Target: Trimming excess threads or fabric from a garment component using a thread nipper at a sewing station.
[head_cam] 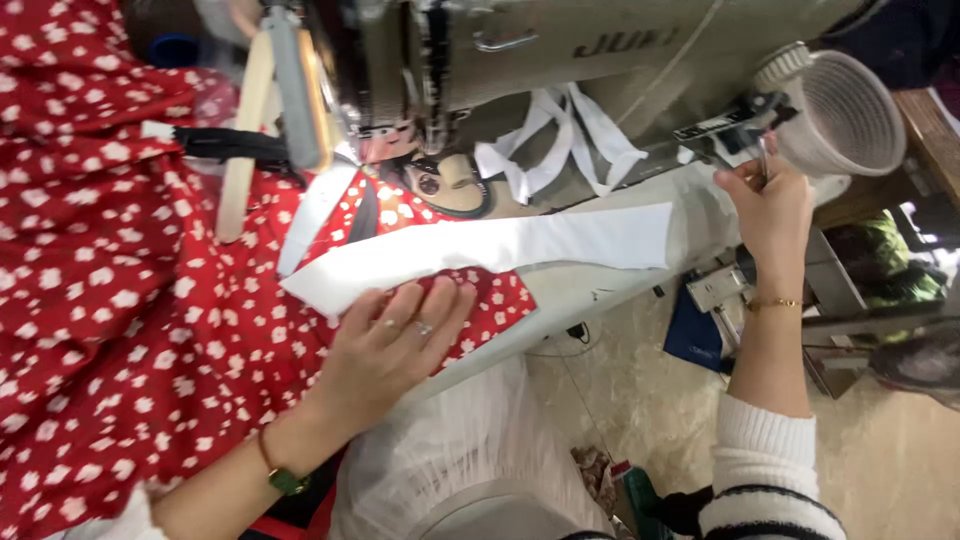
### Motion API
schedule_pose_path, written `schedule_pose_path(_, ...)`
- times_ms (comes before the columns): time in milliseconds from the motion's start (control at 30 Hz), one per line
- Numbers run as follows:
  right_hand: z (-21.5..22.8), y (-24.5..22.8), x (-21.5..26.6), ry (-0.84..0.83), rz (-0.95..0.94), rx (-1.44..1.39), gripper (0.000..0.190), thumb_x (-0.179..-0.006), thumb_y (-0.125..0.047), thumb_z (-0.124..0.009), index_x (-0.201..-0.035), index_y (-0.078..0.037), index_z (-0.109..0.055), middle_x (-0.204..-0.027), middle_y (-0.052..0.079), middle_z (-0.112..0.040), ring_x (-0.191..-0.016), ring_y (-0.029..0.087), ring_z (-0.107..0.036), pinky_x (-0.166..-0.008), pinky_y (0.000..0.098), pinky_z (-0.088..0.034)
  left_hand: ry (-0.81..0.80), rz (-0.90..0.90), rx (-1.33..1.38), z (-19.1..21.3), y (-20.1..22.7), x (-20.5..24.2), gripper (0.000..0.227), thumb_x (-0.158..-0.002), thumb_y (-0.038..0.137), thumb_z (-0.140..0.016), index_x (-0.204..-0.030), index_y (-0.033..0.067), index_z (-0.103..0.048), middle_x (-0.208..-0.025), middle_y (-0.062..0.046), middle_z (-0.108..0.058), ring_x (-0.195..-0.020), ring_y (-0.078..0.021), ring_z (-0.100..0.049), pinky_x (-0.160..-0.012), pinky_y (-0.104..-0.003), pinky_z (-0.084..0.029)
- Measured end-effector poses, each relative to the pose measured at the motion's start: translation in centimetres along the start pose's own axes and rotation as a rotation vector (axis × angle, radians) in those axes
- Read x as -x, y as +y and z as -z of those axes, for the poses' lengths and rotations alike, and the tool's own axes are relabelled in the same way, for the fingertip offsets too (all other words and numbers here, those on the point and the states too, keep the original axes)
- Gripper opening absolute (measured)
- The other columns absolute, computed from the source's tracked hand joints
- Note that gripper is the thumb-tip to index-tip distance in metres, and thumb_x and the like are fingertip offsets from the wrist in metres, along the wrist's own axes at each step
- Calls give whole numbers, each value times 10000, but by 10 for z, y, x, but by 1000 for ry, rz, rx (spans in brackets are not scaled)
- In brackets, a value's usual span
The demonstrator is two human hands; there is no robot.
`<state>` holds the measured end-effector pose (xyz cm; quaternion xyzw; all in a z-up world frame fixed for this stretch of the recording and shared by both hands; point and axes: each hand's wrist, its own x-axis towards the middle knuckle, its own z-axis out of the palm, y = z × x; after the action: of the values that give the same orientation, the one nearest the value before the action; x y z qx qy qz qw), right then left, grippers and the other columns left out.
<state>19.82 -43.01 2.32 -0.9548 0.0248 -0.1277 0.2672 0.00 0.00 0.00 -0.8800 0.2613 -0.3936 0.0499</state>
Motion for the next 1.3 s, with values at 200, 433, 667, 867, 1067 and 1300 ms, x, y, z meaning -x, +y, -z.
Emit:
schedule_pose_path(200,11,12,-9,-122,-48,118,540,-1229,-388,-477,-830,-65,-644,-714,30,-665,-619,186,-575,-660,393,-467,-35,100,-87,-7,-24,-10,147,-976,58,-760,-983,156,-650,-949,53,-655,-1199,-180,-655,-1012,-425,-436)
schedule_pose_path(433,13,0,-8,-3,-10,44,294,-1124,-151,-565,-863,-80,-681,-693,31,-601,-597,145,-519,-585,339,-401,-316,358,452,12,-47,-25,180,-972,224,-670,-794,205,-689,-787,46,-723,-1000,-182,-701,-997,-444,-404)
schedule_pose_path(667,12,2,-13,-24,172,69,235,-993,-3,-651,-1216,-61,-604,-881,68,-608,-740,211,-531,-668,388,-411,-1013,944,1082,34,-83,-65,321,-1012,339,-584,-843,123,-750,-702,-23,-576,-664,-143,-525,-620,-281,-357)
schedule_pose_path(867,13,-26,3,-91,105,-27,188,-1119,-179,-530,-1238,-34,-551,-980,167,-599,-885,274,-461,-713,414,-389,-835,1116,1331,4,-87,-45,241,-855,264,-734,-938,43,-778,-931,-17,-734,-866,-122,-649,-819,-262,-463)
schedule_pose_path(1067,-9,-109,62,-197,281,-173,304,-1096,-117,-404,-1302,93,-328,-1094,289,-448,-896,444,-545,-739,579,-422,-512,1002,1248,-39,-85,-7,244,-765,258,-846,-938,102,-774,-881,-12,-739,-841,-108,-631,-774,-253,-468)
schedule_pose_path(1300,-62,-203,135,-801,387,-555,284,-1027,-146,-480,-1250,-29,-612,-640,77,-700,-442,176,-639,-493,304,-551,-439,1075,1249,-41,-72,-9,257,-691,234,-899,-892,132,-776,-734,-35,-706,-678,-144,-591,-621,-266,-472)
